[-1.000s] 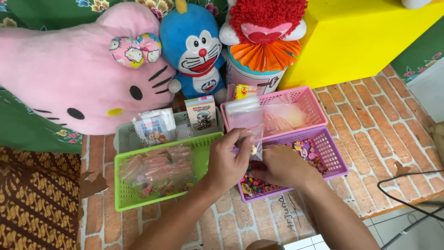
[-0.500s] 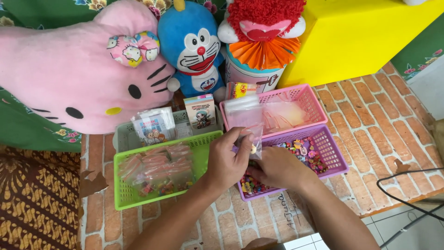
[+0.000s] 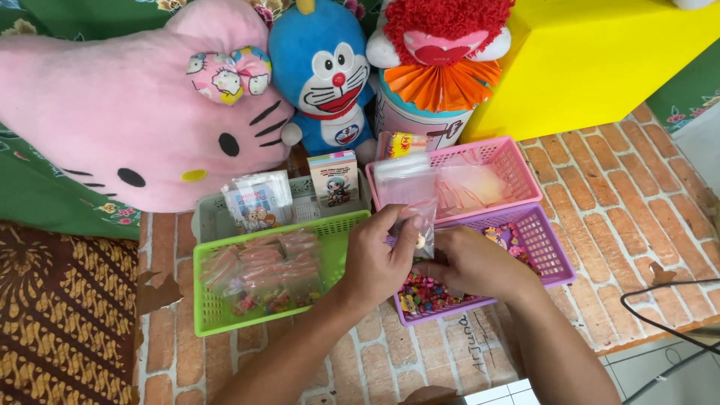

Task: Sorting small colorful charms from a basket into a small plastic zip-lock bag.

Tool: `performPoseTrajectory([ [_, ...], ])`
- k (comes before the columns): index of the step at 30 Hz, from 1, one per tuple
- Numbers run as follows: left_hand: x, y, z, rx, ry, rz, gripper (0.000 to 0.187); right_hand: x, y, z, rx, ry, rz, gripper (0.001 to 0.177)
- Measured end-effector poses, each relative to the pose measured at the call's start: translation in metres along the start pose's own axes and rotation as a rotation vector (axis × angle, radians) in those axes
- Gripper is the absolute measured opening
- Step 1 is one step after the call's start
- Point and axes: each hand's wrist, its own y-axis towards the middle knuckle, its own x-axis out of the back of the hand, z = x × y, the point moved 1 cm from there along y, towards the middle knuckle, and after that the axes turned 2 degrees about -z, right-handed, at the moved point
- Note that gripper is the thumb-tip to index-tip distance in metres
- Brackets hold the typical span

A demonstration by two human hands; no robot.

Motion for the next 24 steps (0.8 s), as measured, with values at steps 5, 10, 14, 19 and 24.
performPoseTrajectory([
  [5, 0.000, -0.001, -0.003, 0.002, -0.011, -0.004, 0.017, 0.019, -0.007, 0.024, 0.020, 0.130, -0.054, 0.014],
  [10, 0.001, 0.001, -0.007, 0.000, -0.019, -0.005, 0.018, 0.019, -0.011, 0.007, 0.096, 0.205, -0.078, 0.012],
  [14, 0.002, 0.004, -0.009, 0.008, -0.003, -0.007, 0.017, 0.021, -0.008, 0.005, 0.131, 0.235, -0.103, 0.013],
  [19, 0.004, 0.003, -0.011, 0.022, -0.027, 0.009, 0.019, 0.025, -0.009, 0.011, 0.150, 0.281, -0.108, 0.010],
  [24, 0.003, 0.000, -0.003, 0.044, -0.046, 0.013, 0.019, 0.023, -0.006, 0.010, 0.140, 0.304, -0.096, 0.009],
])
